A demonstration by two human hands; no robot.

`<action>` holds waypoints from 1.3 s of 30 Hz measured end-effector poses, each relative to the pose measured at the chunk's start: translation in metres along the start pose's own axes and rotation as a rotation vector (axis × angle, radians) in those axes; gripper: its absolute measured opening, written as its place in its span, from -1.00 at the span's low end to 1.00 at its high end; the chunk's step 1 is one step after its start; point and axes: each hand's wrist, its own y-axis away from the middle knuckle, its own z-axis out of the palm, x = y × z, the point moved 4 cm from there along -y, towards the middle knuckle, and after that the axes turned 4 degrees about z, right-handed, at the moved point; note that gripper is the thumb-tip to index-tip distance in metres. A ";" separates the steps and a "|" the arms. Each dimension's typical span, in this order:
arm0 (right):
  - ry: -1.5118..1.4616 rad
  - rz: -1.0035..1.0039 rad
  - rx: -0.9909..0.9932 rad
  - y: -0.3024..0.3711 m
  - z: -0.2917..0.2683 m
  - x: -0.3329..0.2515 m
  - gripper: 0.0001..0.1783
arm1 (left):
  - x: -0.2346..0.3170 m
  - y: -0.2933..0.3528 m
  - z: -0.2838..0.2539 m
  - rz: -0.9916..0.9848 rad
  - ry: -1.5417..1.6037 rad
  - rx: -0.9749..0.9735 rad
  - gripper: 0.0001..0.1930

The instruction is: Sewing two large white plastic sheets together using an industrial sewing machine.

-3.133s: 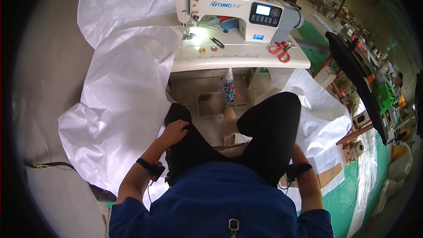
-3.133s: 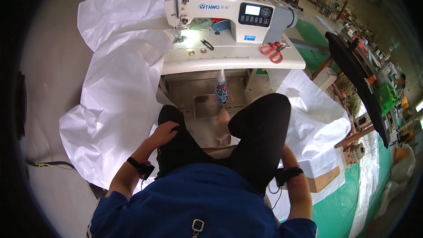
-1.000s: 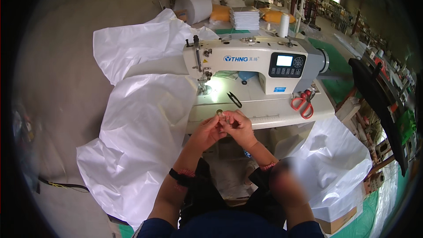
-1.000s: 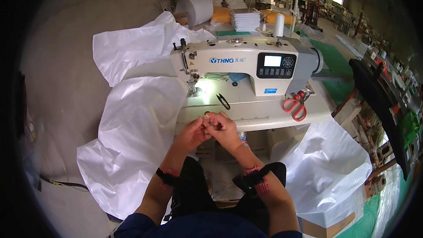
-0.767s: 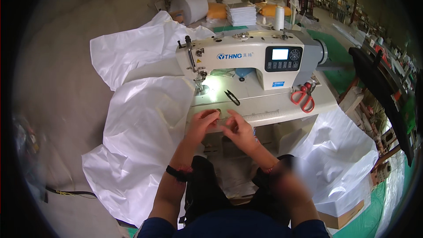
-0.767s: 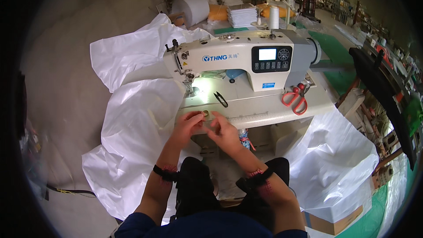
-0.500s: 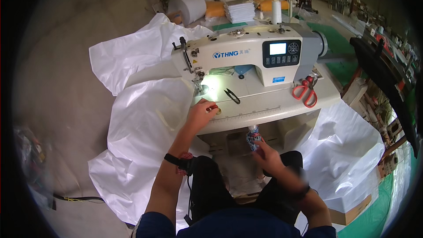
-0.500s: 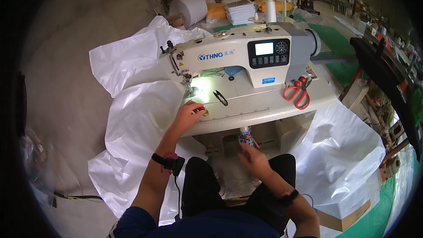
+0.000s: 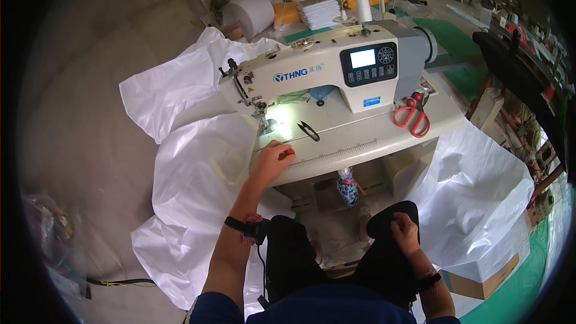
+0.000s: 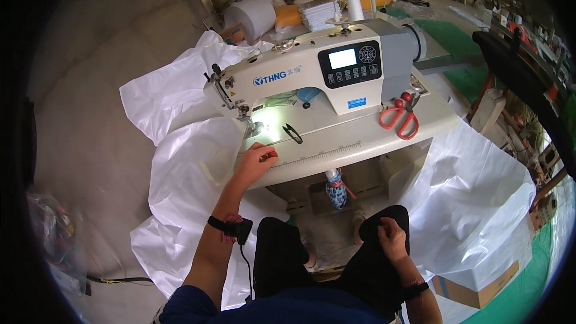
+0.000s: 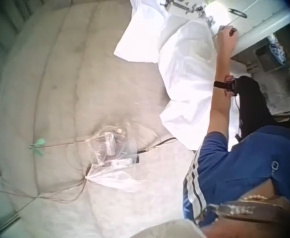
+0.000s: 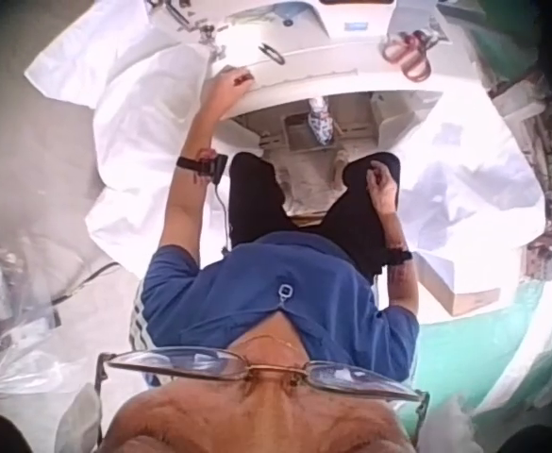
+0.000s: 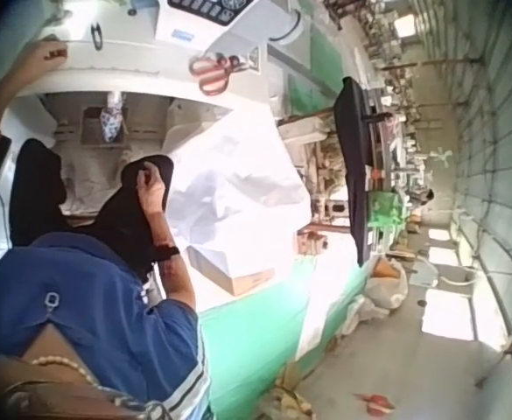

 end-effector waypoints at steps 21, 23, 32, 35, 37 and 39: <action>-0.108 0.051 -0.075 -0.008 0.008 0.000 -0.75 | -0.005 0.007 -0.005 0.106 -0.107 0.076 -0.73; -0.181 0.117 -0.094 -0.011 0.013 0.010 -0.75 | -0.002 0.006 -0.005 0.110 -0.100 0.082 -0.74; -0.145 -0.028 -0.193 -0.024 0.038 -0.027 -0.73 | -0.006 0.012 -0.001 -0.338 0.775 0.139 -0.73; -0.169 -0.371 -0.080 -0.032 0.041 -0.118 -0.68 | 0.026 0.021 0.016 -0.230 1.569 0.085 -0.73; -0.144 -0.468 -0.119 -0.035 0.036 -0.185 -0.64 | 0.059 0.026 0.023 -0.074 1.776 -0.142 -0.73; -0.115 -0.551 -0.084 -0.037 0.031 -0.237 -0.60 | 0.079 0.033 0.031 -0.113 1.778 -0.205 -0.73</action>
